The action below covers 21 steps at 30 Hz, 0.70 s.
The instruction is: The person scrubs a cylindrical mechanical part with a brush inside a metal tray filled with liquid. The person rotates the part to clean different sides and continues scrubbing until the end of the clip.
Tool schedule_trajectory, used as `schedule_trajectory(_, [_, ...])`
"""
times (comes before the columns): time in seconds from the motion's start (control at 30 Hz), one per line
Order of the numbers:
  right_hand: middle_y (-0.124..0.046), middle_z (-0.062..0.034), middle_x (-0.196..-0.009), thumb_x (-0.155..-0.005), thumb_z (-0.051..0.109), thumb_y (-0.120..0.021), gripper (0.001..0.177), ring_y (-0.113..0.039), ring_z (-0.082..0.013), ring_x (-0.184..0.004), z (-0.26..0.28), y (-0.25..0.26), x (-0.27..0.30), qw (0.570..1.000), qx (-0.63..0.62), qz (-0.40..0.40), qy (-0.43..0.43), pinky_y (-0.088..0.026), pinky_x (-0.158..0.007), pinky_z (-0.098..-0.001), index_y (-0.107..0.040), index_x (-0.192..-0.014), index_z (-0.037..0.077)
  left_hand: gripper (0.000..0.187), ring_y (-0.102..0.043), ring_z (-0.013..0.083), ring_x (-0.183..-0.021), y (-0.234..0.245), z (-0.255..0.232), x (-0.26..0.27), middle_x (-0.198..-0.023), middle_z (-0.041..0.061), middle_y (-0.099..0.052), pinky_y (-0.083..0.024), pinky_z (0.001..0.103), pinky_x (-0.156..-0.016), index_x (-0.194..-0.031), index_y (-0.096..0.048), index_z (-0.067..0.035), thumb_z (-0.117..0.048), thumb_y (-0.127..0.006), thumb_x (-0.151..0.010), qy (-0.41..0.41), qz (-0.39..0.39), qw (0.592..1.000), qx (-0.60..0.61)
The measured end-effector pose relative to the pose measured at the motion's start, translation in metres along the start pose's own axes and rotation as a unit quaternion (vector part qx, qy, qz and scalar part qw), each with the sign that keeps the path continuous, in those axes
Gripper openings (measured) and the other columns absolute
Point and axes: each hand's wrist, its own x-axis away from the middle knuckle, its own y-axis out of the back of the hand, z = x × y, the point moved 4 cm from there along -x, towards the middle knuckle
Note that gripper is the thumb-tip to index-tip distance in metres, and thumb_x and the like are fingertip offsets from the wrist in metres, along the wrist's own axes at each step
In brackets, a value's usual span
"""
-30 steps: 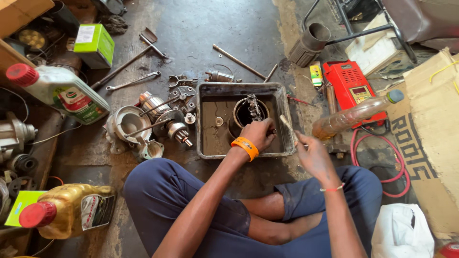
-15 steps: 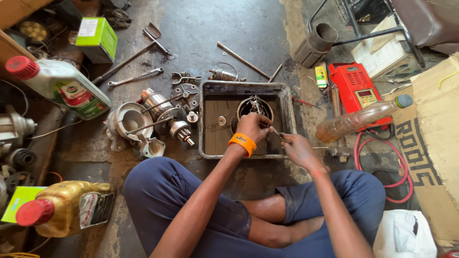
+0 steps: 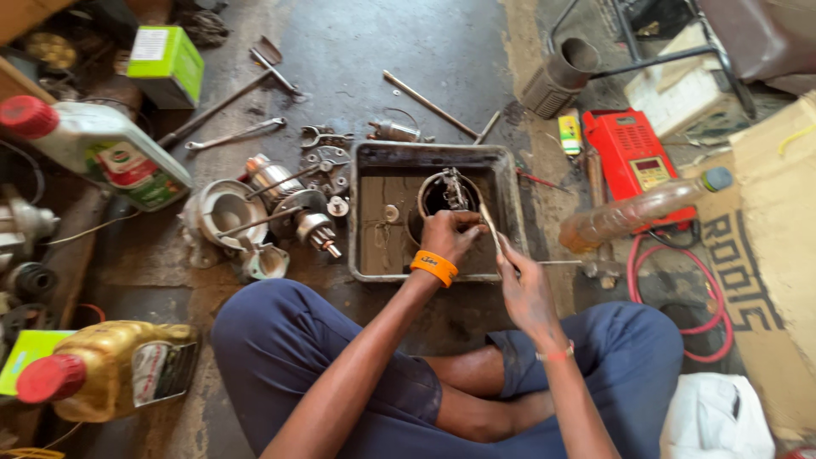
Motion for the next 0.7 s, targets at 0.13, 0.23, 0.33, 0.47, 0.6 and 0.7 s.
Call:
schedule_trajectory(0.13, [-0.061, 0.0019, -0.083, -0.104, 0.016, -0.055, 0.039, -0.052, -0.0012, -0.076, -0.008, -0.002, 0.006, 0.997, -0.017, 0.002, -0.082, -0.047, -0.068, -0.0213, -0.061, -0.139, 0.0, 0.028, -0.078, 0.0172, -0.075, -0.001, 0.003, -0.004, -0.089, 0.014, -0.078, -0.06, 0.029, -0.07, -0.102, -0.08, -0.005, -0.012, -0.085, -0.075, -0.007, -0.003, 1.0, 0.001])
schedule_trajectory(0.23, [-0.054, 0.0026, -0.08, -0.102, 0.016, -0.053, 0.045, -0.045, -0.0057, -0.069, -0.013, 0.003, 0.015, 0.991, -0.055, 0.017, -0.123, -0.042, -0.061, -0.026, -0.059, -0.145, 0.005, 0.025, -0.079, 0.0181, -0.077, -0.008, 0.008, -0.002, -0.089, 0.014, -0.079, -0.061, 0.03, -0.071, -0.1, -0.08, -0.005, -0.012, -0.084, -0.077, -0.016, 0.002, 1.0, 0.013])
schedule_trajectory(0.33, [-0.056, -0.0056, -0.081, -0.104, 0.016, -0.053, 0.047, -0.048, -0.0138, -0.07, -0.007, 0.007, 0.014, 0.991, 0.02, 0.009, -0.132, -0.044, -0.063, -0.0346, -0.059, -0.149, 0.007, 0.024, -0.08, 0.0195, -0.079, -0.012, 0.005, -0.003, -0.09, 0.014, -0.079, -0.062, 0.031, -0.071, -0.102, -0.08, -0.005, -0.01, -0.081, -0.079, -0.032, -0.005, 0.999, 0.021])
schedule_trajectory(0.47, [-0.071, -0.0217, -0.108, -0.106, 0.015, -0.053, 0.039, -0.069, -0.028, -0.106, 0.017, -0.001, 0.005, 0.995, 0.102, -0.021, 0.005, -0.052, -0.087, -0.0391, -0.061, -0.141, 0.001, 0.024, -0.077, 0.0269, -0.081, -0.003, -0.005, 0.002, -0.09, 0.018, -0.076, -0.06, 0.034, -0.072, -0.102, -0.08, -0.003, -0.008, -0.084, -0.078, -0.077, -0.032, 0.996, -0.039])
schedule_trajectory(0.6, [-0.071, -0.0269, -0.107, -0.103, 0.016, -0.054, 0.036, -0.07, -0.0384, -0.103, 0.013, 0.006, 0.012, 0.988, 0.138, -0.013, -0.071, -0.053, -0.087, -0.0408, -0.064, -0.134, 0.001, 0.025, -0.079, 0.0258, -0.075, -0.015, -0.004, 0.003, -0.091, 0.015, -0.076, -0.062, 0.034, -0.068, -0.104, -0.076, -0.005, -0.013, -0.081, -0.081, 0.031, 0.023, 0.999, 0.027])
schedule_trajectory(0.7, [-0.071, -0.0271, -0.113, -0.102, 0.013, -0.053, 0.038, -0.07, -0.0391, -0.109, 0.025, 0.004, 0.016, 0.994, 0.103, -0.04, 0.011, -0.052, -0.09, -0.0413, -0.061, -0.136, -0.001, 0.026, -0.077, 0.0284, -0.077, -0.006, -0.012, -0.005, -0.09, 0.018, -0.075, -0.06, 0.035, -0.072, -0.099, -0.079, -0.005, -0.011, -0.085, -0.075, -0.057, -0.02, 0.998, -0.032])
